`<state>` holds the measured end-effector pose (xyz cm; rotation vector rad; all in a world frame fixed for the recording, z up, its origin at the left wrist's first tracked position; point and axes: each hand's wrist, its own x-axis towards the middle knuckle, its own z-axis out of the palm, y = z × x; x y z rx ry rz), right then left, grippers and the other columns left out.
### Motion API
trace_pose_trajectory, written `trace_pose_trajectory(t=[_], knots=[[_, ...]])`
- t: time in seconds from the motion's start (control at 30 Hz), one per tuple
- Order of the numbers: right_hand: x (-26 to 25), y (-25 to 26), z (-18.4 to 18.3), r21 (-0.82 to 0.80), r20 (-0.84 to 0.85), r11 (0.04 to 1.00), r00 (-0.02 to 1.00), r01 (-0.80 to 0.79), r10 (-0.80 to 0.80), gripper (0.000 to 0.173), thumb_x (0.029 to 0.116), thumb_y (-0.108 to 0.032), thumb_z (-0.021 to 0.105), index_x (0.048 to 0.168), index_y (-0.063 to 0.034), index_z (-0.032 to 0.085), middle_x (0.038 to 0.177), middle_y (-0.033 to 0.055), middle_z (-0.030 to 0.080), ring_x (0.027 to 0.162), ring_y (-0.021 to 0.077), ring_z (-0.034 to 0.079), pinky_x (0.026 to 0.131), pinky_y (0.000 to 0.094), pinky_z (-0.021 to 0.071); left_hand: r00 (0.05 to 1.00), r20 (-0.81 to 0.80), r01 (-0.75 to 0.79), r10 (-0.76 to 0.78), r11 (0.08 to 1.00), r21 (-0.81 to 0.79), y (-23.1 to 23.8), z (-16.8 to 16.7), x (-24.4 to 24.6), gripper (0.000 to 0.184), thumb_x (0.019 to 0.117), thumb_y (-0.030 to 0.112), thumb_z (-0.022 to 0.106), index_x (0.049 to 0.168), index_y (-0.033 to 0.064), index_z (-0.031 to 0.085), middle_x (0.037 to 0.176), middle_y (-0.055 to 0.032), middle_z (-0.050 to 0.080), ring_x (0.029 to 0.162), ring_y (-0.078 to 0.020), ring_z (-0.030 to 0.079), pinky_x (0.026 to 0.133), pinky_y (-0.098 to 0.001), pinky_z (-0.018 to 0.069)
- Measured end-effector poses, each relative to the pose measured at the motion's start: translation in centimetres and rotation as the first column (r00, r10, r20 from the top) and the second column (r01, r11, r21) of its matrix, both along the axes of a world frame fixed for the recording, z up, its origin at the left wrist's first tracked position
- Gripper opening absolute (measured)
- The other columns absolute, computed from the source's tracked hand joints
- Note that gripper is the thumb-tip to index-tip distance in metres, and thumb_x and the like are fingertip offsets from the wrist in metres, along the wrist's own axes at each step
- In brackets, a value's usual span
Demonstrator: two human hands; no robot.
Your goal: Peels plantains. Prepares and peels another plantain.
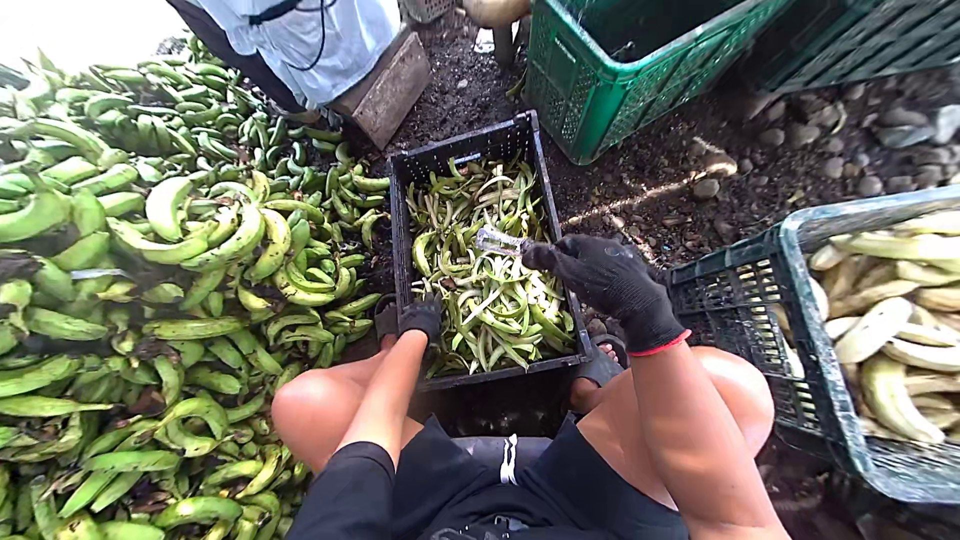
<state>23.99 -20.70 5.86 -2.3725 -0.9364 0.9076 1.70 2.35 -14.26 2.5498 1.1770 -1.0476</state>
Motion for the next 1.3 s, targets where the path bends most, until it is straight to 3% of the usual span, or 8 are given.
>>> trace_pose_trajectory(t=[0.23,0.4,0.53,0.63,0.83,1.03,1.2,1.3], knots=[[-0.6,-0.7,-0.2,-0.073,-0.004,0.997,1.0,-0.011,0.011,0.062,0.0989,-0.071,0.045,0.104,-0.0151,0.071,0.091,0.0117,0.07,0.091,0.0332,0.067,0.078,0.0636,0.0475,0.993,0.022,-0.118,0.116,0.983,0.143,0.0,-1.3,-0.6,0.045,0.107,0.033,0.042,0.137,0.0048,0.06,0.139,-0.0247,0.059,0.133,-0.0437,0.052,0.113,-0.0649,0.0341],[0.0,-0.7,0.0,-0.077,-0.018,0.997,1.0,0.01,-0.011,0.064,0.098,-0.073,0.043,0.105,-0.0153,0.072,0.092,0.0126,0.07,0.093,0.0348,0.067,0.079,0.0653,0.0468,0.954,0.27,-0.11,0.127,0.991,-0.078,2.5,-0.3,-1.2,0.051,0.0944,0.034,0.07,0.143,0.0221,0.059,0.14,-0.0169,0.06,0.131,-0.0409,0.054,0.109,-0.0659,0.0396],[0.1,0.9,-3.1,0.087,-0.316,0.996,0.947,-0.034,0.06,0.081,0.0941,-0.083,0.03,0.116,-0.0145,0.067,0.097,0.013,0.069,0.088,0.0298,0.067,0.074,0.0591,0.0534,0.685,0.646,-0.225,0.337,0.941,-0.252,3.5,2.7,-1.4,0.058,0.0887,0.035,0.079,0.142,0.0249,0.058,0.136,-0.0128,0.064,0.122,-0.0391,0.061,0.099,-0.0671,0.047],[-1.4,2.9,-4.2,0.101,-0.659,0.994,0.751,0.04,0.036,0.066,0.0993,-0.069,0.045,0.14,-0.0181,0.05,0.097,0.015,0.06,0.076,0.0278,0.062,0.064,0.0475,0.0542,0.486,0.756,-0.226,0.438,0.899,-0.376,3.3,9.0,-0.6,0.065,0.0883,0.024,0.081,0.147,0.018,0.052,0.136,-0.0115,0.063,0.12,-0.0301,0.062,0.1,-0.055,0.0506],[-7.3,3.8,-3.7,0.246,-0.812,0.961,0.568,0.127,0.133,0.048,0.11,-0.048,0.038,0.135,-0.0088,0.051,0.094,0.0087,0.069,0.073,0.0177,0.07,0.066,0.0342,0.0604,0.024,0.895,0.053,0.446,0.893,-0.447,2.8,20.0,-1.6,0.074,0.0919,0.012,0.073,0.155,0.0113,0.035,0.142,-0.0035,0.055,0.119,-0.0118,0.061,0.099,-0.0316,0.0547],[-13.8,4.8,-3.4,0.252,-0.803,0.871,0.594,0.422,-0.055,0.043,0.1133,-0.04,0.032,0.117,-0.0038,0.055,0.063,0.0011,0.055,0.048,0.0119,0.055,0.05,0.03,0.0547,0.138,0.864,-0.129,0.484,0.874,-0.469,-1.4,15.9,-0.2,0.055,0.0952,0.031,0.073,0.144,0.0223,0.049,0.133,-0.0057,0.063,0.115,-0.0225,0.062,0.095,-0.0474,0.0528],[-14.8,4.4,0.8,0.751,-0.564,0.466,0.821,0.468,0.085,0.041,0.1108,-0.036,0.036,0.134,-0.0038,0.049,0.071,-0.0022,0.062,0.056,0.0094,0.062,0.053,0.0283,0.0586,0.096,0.956,-0.064,0.277,0.96,-0.272,-2.0,14.1,-0.6,0.052,0.0984,0.034,0.069,0.144,0.0186,0.049,0.137,-0.0057,0.062,0.118,-0.0213,0.063,0.099,-0.0458,0.0526],[-16.3,5.2,-5.3,0.554,-0.498,0.754,0.866,0.353,-0.039,0.048,0.1118,-0.04,0.03,0.131,-0.0024,0.052,0.073,0.0079,0.059,0.057,0.0182,0.059,0.054,0.0393,0.056,0.065,0.955,-0.041,0.289,0.957,-0.287,-2.4,14.3,-1.1,0.05,0.0985,0.029,0.069,0.143,0.0182,0.05,0.136,-0.0035,0.062,0.119,-0.0173,0.063,0.101,-0.042,0.0531]])
